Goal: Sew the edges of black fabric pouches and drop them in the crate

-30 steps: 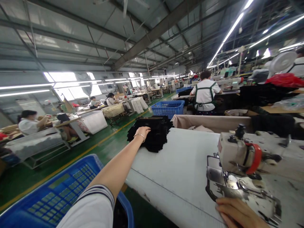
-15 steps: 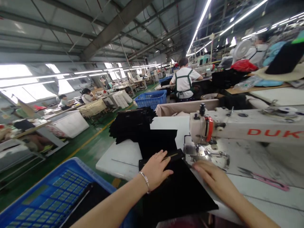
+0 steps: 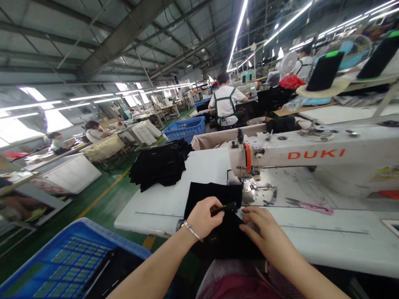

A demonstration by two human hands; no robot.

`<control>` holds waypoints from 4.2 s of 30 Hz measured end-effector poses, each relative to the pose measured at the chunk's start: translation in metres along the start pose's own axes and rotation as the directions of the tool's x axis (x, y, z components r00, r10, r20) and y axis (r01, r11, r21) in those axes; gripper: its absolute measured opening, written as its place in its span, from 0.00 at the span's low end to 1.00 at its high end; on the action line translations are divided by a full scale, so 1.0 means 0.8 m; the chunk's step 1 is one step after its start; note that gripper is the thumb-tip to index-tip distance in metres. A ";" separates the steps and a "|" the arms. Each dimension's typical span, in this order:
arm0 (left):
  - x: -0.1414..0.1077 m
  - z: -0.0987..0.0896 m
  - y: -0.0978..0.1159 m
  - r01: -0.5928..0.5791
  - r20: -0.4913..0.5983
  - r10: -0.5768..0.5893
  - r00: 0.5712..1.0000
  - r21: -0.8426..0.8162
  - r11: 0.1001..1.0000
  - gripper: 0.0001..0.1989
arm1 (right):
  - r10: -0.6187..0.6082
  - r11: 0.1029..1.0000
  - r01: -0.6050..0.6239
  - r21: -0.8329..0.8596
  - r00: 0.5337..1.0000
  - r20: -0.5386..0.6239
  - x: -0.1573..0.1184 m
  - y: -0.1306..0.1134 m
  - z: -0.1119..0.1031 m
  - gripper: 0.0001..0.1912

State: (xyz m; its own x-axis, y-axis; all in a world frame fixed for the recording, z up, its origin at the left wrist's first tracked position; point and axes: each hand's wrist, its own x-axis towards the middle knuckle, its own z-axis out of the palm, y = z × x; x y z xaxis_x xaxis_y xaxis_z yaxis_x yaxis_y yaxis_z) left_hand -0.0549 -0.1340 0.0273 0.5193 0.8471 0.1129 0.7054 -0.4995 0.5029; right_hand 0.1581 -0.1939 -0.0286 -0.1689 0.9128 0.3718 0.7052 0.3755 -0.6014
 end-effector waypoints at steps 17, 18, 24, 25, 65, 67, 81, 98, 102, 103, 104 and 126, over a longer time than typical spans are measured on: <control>-0.082 -0.042 0.080 0.043 -0.146 -0.189 0.971 -0.671 0.741 0.07 | -0.147 0.986 0.161 0.051 0.966 -0.211 -0.020 -0.089 -0.086 0.07; -0.082 -0.043 0.082 0.042 -0.164 -0.191 0.968 -0.643 0.764 0.06 | -0.146 0.986 0.161 0.052 0.966 -0.212 -0.020 -0.089 -0.087 0.08; -0.086 -0.043 0.087 0.044 -0.230 -0.182 0.956 -0.504 0.863 0.04 | -0.081 0.991 0.098 0.088 0.980 -0.183 -0.020 -0.089 -0.084 0.09; -0.087 -0.043 0.088 0.044 -0.233 -0.179 0.956 -0.490 0.871 0.04 | -0.078 0.991 0.095 0.091 0.981 -0.177 -0.020 -0.089 -0.083 0.09; 0.193 0.064 -0.020 -0.036 -0.033 0.049 0.998 0.317 0.948 0.10 | -0.363 0.844 0.436 -0.313 0.893 0.265 0.106 0.077 -0.019 0.13; 0.175 0.068 -0.019 -0.076 -0.020 0.085 0.996 0.275 0.959 0.08 | -0.381 0.840 0.449 -0.304 0.888 0.258 0.094 0.086 -0.021 0.16; 0.135 0.056 -0.033 -0.415 0.090 0.407 0.909 0.105 0.904 0.14 | -0.386 0.843 0.436 -0.315 0.898 0.209 0.080 0.082 -0.015 0.19; 0.134 0.055 -0.020 -0.449 0.053 0.447 0.893 0.167 0.878 0.14 | -0.364 0.850 0.409 -0.332 0.912 0.191 0.084 0.079 -0.019 0.17; 0.135 0.056 -0.020 -0.448 0.045 0.447 0.894 0.147 0.882 0.13 | -0.345 0.857 0.396 -0.331 0.916 0.203 0.083 0.078 -0.019 0.17; 0.135 0.057 -0.021 -0.445 0.046 0.443 0.896 0.136 0.885 0.13 | -0.347 0.859 0.398 -0.323 0.915 0.205 0.083 0.078 -0.017 0.17; 0.135 0.057 -0.022 -0.440 0.049 0.438 0.898 0.126 0.889 0.13 | -0.346 0.861 0.396 -0.318 0.916 0.204 0.083 0.077 -0.016 0.16; 0.041 0.053 -0.014 -0.451 0.121 0.453 0.883 -0.047 0.891 0.28 | -0.149 0.895 0.228 -0.384 0.963 0.223 0.078 0.085 -0.064 0.06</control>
State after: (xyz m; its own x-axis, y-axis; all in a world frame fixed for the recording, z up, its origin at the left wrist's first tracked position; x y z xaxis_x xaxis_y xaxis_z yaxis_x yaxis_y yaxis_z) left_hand -0.0252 -0.1080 -0.0108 0.8368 0.4997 0.2238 0.3718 -0.8187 0.4377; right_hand 0.2308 -0.1195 -0.0100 -0.4220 0.8590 0.2900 0.8568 0.4824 -0.1822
